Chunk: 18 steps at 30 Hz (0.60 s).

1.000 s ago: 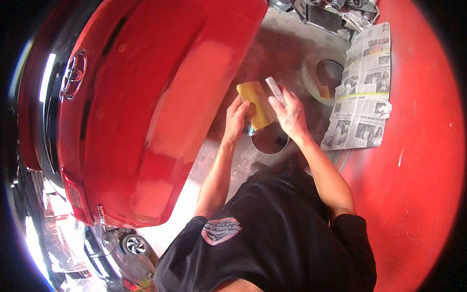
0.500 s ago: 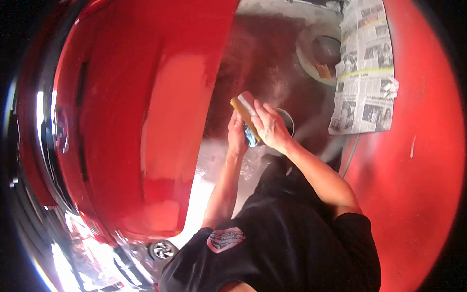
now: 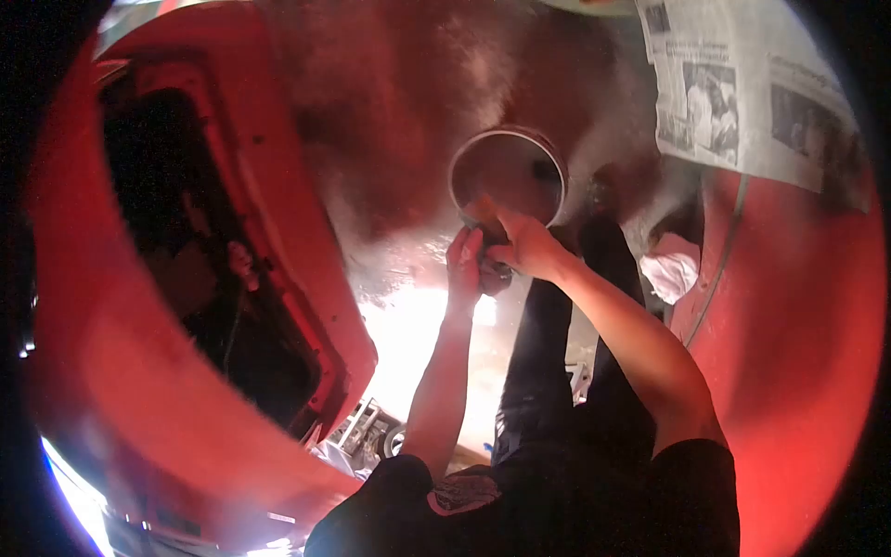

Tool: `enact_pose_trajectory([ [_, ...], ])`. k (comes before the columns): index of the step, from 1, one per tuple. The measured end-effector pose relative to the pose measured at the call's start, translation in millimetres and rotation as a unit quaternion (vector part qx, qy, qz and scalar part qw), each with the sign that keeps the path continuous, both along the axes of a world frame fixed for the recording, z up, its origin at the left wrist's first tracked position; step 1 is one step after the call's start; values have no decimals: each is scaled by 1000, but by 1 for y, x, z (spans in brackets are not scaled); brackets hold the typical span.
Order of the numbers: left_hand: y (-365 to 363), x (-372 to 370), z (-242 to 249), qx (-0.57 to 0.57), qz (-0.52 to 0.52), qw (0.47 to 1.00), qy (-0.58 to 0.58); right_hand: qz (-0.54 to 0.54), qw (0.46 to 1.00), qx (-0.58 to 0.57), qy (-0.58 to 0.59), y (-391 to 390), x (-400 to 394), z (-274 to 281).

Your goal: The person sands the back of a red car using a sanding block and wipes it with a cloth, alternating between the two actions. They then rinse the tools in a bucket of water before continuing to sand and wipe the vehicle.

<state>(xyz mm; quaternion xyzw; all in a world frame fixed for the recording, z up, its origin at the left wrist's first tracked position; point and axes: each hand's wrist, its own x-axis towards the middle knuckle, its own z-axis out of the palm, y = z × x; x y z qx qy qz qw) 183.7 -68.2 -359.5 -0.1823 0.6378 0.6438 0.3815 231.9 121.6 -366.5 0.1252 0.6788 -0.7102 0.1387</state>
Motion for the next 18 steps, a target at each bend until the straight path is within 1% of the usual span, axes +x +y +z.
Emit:
enact_pose_trajectory([
  [1,-1,2,-37,-6,0,1000,-13,-73,995,-64,20,-2,4,-36],
  [2,-7,3,-74,-58,-7,997,-52,-72,995,-68,6,-7,6,-77],
  [3,-14,-1,-111,-106,-17,990,-90,-29,996,-37,-72,-15,2,-118],
  [4,-15,-5,-148,-110,-17,989,-99,16,989,-8,-144,-18,-1,-160],
  [5,-15,-7,-187,-130,-3,987,-92,16,988,-11,-150,-19,-5,-197],
  [6,-18,-8,-224,-152,13,984,-88,0,987,10,-162,-25,-7,-231],
  [7,-31,-10,-275,-196,-4,980,-47,-14,984,32,-175,-33,-10,-263],
  [8,-48,-13,-323,-236,-22,971,-7,-5,982,30,-185,-42,-16,-294],
  [10,-43,-28,-360,-241,42,968,-49,49,942,214,-252,-58,-28,-348],
  [11,-48,-28,-387,-240,46,968,-62,57,939,217,-262,-71,-31,-378],
  [12,-51,-24,-411,-270,-61,960,27,5,931,306,-197,-86,-28,-406],
  [13,-51,-18,-439,-291,-165,935,117,-45,910,392,-127,-97,-24,-431],
  [14,-74,16,-506,-320,-283,871,242,-34,908,395,-135,-99,-23,-443],
  [15,-99,50,-574,-380,-383,747,389,-15,925,319,-205,-95,-28,-449],
  [16,-123,83,-639,-430,-419,609,518,0,932,242,-271,-88,-31,-451],
  [17,-104,71,-603,-404,-402,668,479,5,930,244,-273,-82,-30,-450],
  [18,-80,56,-558,-377,-378,724,437,148,912,274,-268,-75,-33,-440],
])
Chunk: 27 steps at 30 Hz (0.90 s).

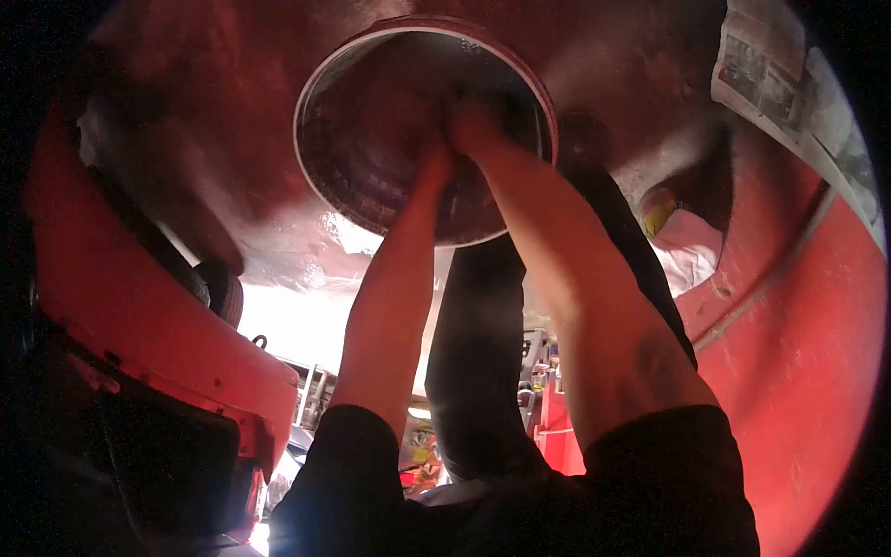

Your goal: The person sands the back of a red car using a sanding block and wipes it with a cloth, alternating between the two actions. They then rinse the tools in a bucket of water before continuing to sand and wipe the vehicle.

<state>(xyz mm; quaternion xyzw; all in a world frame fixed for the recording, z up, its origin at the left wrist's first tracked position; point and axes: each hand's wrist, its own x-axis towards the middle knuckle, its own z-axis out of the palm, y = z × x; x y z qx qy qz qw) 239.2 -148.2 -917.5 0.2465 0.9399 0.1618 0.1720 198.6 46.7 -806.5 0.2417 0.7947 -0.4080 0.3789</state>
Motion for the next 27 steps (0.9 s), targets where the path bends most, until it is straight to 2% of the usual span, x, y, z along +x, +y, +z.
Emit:
enact_pose_trajectory([
  [1,25,-16,47,35,45,997,-50,141,990,-5,-30,5,-7,11],
  [2,23,-23,57,39,46,997,-39,143,990,0,-19,7,-8,27],
  [3,19,-30,73,78,58,986,-132,-34,996,-74,33,7,1,53],
  [4,15,-38,95,115,68,966,-222,-209,962,-152,84,8,10,73],
  [6,37,-43,209,44,132,962,-236,-214,947,-146,189,8,37,53],
  [7,30,-36,243,131,230,912,-312,-174,968,-136,117,24,34,88],
  [8,21,-29,274,219,320,840,-378,-129,983,-124,47,37,34,133],
  [9,22,-21,320,254,368,819,-360,-183,970,-147,66,49,40,167],
  [10,24,-20,379,324,364,786,-381,-227,953,-180,88,55,51,195],
  [11,34,-21,439,326,407,746,-414,-308,898,-276,152,61,66,212],
  [12,34,-17,481,309,388,782,-377,-330,851,-391,122,79,65,251],
  [13,27,1,494,506,430,639,-388,-331,879,-326,107,97,62,293],
  [14,33,-8,567,432,415,729,-331,-312,895,-300,110,114,57,339],
  [15,60,-19,654,346,405,799,-278,-350,892,-285,33,125,52,368],
  [17,75,-35,798,405,387,774,-295,-352,898,-256,68,149,46,419],
  [18,74,-36,850,444,383,746,-316,-336,904,-253,81,157,35,447],
  [20,75,-41,954,388,284,873,-75,-356,900,-246,51,175,35,496],
  [22,57,-46,1033,364,165,912,94,-362,897,-229,105,176,46,537],
  [23,53,-54,1069,361,151,907,157,-367,892,-222,143,170,45,557],
  [25,35,-77,1128,185,76,933,300,-368,898,-198,141,157,30,615],
  [26,44,-87,1150,143,103,908,381,-364,891,-220,158,147,30,648],
  [27,49,-96,1179,92,67,898,425,-360,886,-238,171,137,30,674],
])
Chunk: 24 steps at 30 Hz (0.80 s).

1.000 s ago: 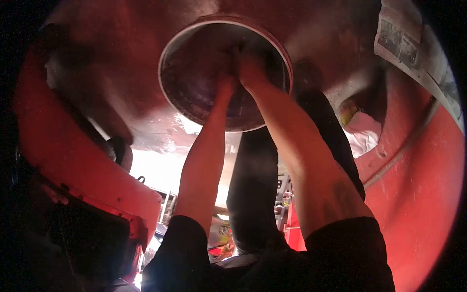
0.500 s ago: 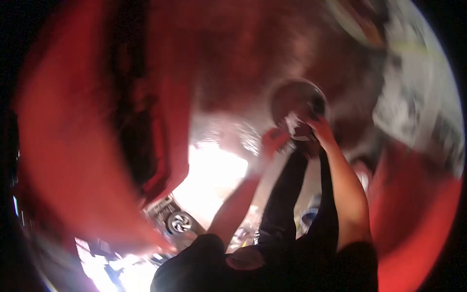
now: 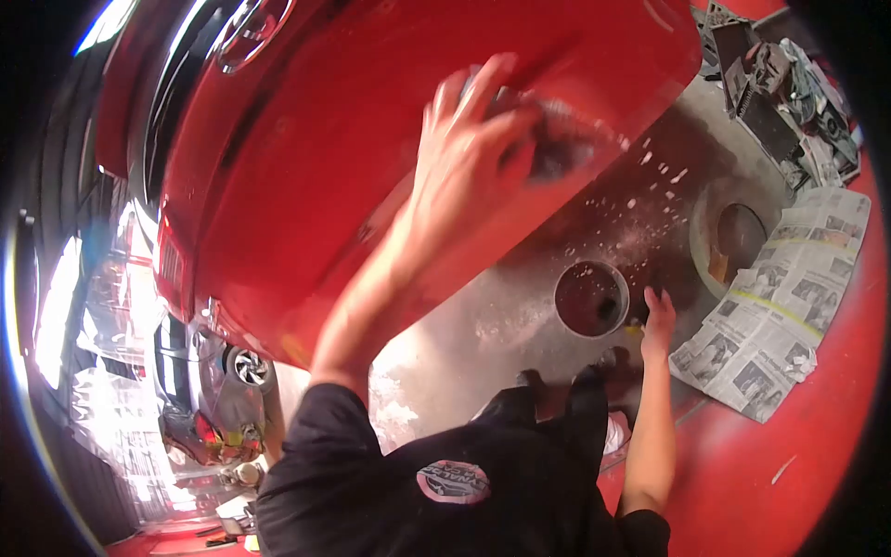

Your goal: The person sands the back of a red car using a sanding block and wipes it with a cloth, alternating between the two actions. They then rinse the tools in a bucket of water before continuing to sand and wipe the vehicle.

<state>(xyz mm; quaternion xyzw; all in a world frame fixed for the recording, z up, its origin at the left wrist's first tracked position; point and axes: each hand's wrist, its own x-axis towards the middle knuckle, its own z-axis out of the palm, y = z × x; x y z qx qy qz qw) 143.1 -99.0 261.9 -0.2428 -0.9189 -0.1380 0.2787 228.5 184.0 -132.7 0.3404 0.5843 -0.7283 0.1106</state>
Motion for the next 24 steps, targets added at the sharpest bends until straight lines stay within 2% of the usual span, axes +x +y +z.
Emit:
enact_pose_trajectory([
  [2,-47,-71,-25,-196,-28,979,41,53,994,-2,97,-18,-3,30],
  [3,-76,-111,-58,-220,-91,968,73,24,994,32,98,-28,-6,15],
  [4,-88,-119,-58,-203,-154,966,-42,21,992,20,119,-43,-4,29],
  [6,-113,-107,-46,-254,-205,944,-43,24,989,-19,147,-73,6,75],
  [9,-157,-56,-40,-259,-216,941,-22,63,974,8,218,-92,22,62],
  [11,-191,-2,-41,-182,-236,954,42,6,967,6,255,-118,44,79],
  [13,-214,64,-18,-151,-232,961,-3,-18,961,33,275,-139,67,108],
  [15,-260,94,-40,-212,-173,962,14,-12,951,75,301,-153,86,124],
  [16,-273,114,-39,-206,-183,961,24,-7,943,111,313,-161,92,133],
  [17,-286,137,-38,-219,-162,962,21,16,923,147,355,-165,95,142],
  [18,-300,155,-37,-231,-139,963,16,41,922,167,348,-173,100,163],
  [22,-342,189,-32,-258,-104,960,31,102,830,220,503,-191,80,179],
  [23,-348,189,-29,-237,-86,966,60,128,804,304,494,-192,77,196],
  [24,-355,193,-26,-216,-66,970,88,130,803,306,495,-197,72,213],
])
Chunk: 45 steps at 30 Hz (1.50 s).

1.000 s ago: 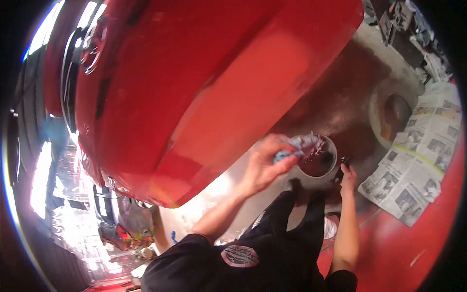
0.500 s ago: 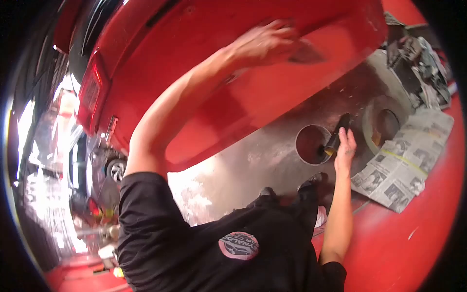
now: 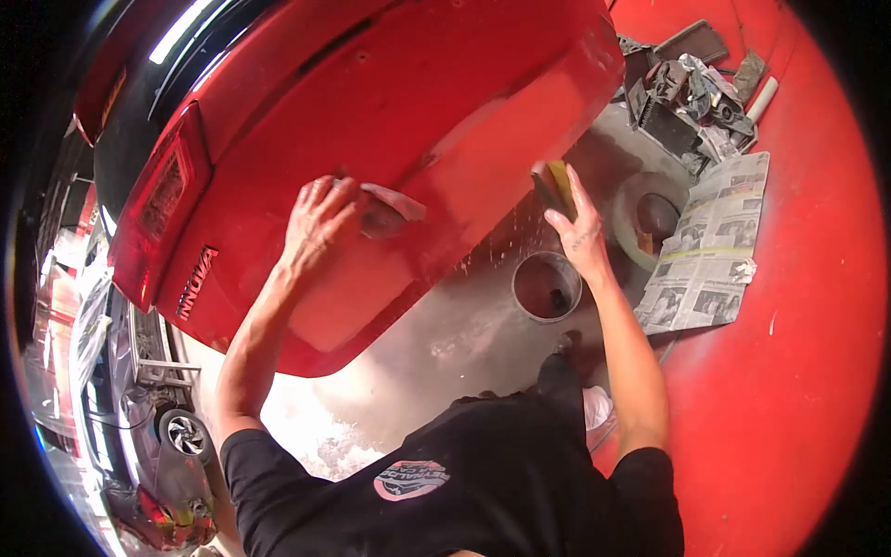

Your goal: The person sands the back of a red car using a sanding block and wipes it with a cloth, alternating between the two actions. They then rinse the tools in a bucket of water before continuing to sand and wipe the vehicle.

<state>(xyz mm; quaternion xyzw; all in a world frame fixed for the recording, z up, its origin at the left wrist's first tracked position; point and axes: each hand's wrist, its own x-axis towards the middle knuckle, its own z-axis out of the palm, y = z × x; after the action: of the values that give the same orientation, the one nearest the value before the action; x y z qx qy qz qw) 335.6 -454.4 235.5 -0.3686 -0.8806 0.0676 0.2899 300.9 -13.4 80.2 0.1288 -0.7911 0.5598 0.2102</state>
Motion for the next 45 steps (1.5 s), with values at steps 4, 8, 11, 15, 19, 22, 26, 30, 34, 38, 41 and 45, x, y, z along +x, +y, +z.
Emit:
enact_pose_trajectory([
  [4,-6,-9,34,12,140,984,109,47,989,138,39,-12,-37,60],
  [8,4,-36,45,29,231,959,160,18,915,307,259,-12,-119,87],
  [11,28,-52,39,-2,322,939,123,56,882,316,346,-6,-195,104],
  [15,52,-59,34,8,361,928,88,150,781,399,457,-13,-265,139],
  [19,53,-61,31,0,387,919,81,253,698,431,513,-17,-316,139],
  [22,47,-67,24,-8,405,912,70,277,666,451,526,10,-347,146],
  [26,45,-69,28,-7,406,912,59,260,676,410,554,-1,-352,130],
  [30,40,-83,33,-14,367,927,83,359,666,301,581,-105,-264,131],
  [34,37,-80,35,-8,356,929,96,371,710,308,513,-69,-296,121],
  [38,39,-73,34,13,359,928,97,218,704,381,559,10,-351,126],
  [41,33,-87,39,22,339,936,97,332,705,266,568,-84,-286,99],
  [45,34,-89,45,17,339,937,85,336,697,336,538,-115,-236,128],
])
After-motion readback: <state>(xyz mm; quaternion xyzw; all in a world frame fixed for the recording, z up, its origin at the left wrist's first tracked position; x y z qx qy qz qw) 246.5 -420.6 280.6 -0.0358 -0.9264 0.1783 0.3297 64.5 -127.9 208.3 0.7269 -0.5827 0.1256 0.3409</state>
